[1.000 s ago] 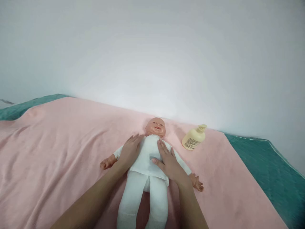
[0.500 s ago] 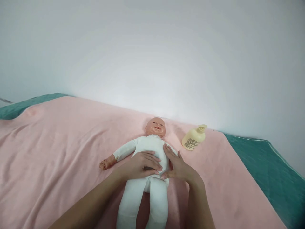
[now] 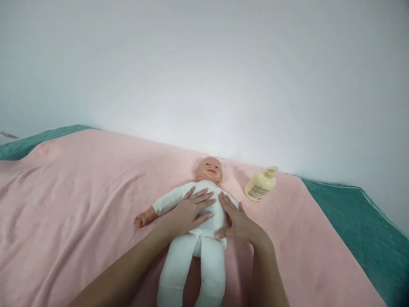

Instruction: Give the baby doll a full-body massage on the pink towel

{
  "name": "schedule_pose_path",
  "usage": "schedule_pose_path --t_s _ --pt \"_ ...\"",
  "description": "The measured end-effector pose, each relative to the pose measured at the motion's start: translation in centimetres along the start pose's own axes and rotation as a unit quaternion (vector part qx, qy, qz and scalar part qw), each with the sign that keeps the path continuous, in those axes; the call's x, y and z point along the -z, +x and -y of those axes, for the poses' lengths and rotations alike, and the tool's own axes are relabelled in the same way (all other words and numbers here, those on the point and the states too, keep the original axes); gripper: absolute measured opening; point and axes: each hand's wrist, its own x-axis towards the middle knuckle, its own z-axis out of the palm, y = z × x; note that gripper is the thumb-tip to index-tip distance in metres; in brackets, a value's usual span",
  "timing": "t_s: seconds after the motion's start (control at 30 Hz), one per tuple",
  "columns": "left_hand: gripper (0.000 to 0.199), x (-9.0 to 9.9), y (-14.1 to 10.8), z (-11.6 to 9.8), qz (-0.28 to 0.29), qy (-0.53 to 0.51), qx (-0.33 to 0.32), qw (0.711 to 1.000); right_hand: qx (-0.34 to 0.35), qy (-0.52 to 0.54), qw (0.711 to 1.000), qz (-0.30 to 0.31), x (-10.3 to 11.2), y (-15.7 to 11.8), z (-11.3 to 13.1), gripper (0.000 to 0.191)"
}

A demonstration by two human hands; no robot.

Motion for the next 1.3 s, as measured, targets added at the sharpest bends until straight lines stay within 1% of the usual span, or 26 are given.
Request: schedule_pose_path --t_s 0.1,0.2,0.27,0.4,0.5,0.57,0.7,0.77,0.83,0.97,1.07,1.17,1.3 --pt "0.051 -0.7 0.0 0.6 -0.036 0.047 0.059 0.997 -0.005 -0.001 1.0 0.004 0.0 0.1 -0.1 0.118" --pt "0.048 -1.2 0.0 1.0 -0.075 0.086 0.135 0.984 -0.008 0.002 1.0 0.01 0.1 0.1 -0.1 0.12" --pt "0.047 -1.3 0.0 1.2 -0.096 0.105 0.168 0.975 -0.006 0.002 1.0 0.012 0.1 0.1 0.0 0.118" --pt "0.044 -1.3 0.0 1.8 -0.127 0.135 0.196 0.963 -0.001 0.005 1.0 0.002 0.2 -0.1 0.2 0.101" --pt "0.043 -1.2 -0.1 2.4 -0.14 0.139 0.202 0.959 0.011 0.018 1.0 -0.019 0.5 -0.7 1.0 0.09" --pt "0.043 -1.0 -0.3 2.9 -0.142 0.131 0.203 0.96 0.058 0.029 0.998 -0.018 0.7 -1.4 2.1 0.083" --pt "0.042 -0.7 -0.5 4.0 -0.146 0.12 0.199 0.961 0.188 0.049 0.981 0.019 0.4 -2.2 5.0 0.063" --pt "0.042 -0.8 -0.6 4.4 -0.151 0.123 0.196 0.961 0.228 0.052 0.972 0.033 -0.3 -2.0 6.1 0.058" --pt "0.042 -0.9 -0.6 4.8 -0.154 0.129 0.197 0.96 0.247 0.05 0.967 0.039 -1.1 -1.3 6.6 0.057" --pt "0.044 -1.0 -0.7 5.0 -0.147 0.128 0.194 0.961 0.248 0.042 0.968 0.021 -1.9 0.1 6.4 0.062" --pt "0.046 -0.9 -0.8 4.8 -0.143 0.123 0.186 0.964 0.242 0.033 0.97 0.002 -1.8 0.6 6.0 0.059" --pt "0.045 -0.7 -0.9 4.5 -0.146 0.121 0.184 0.964 0.215 0.015 0.976 -0.024 -1.9 1.1 5.6 0.058" --pt "0.044 -0.5 -0.8 4.3 -0.145 0.114 0.191 0.964 0.159 -0.017 0.984 -0.074 -2.4 2.0 4.6 0.062"
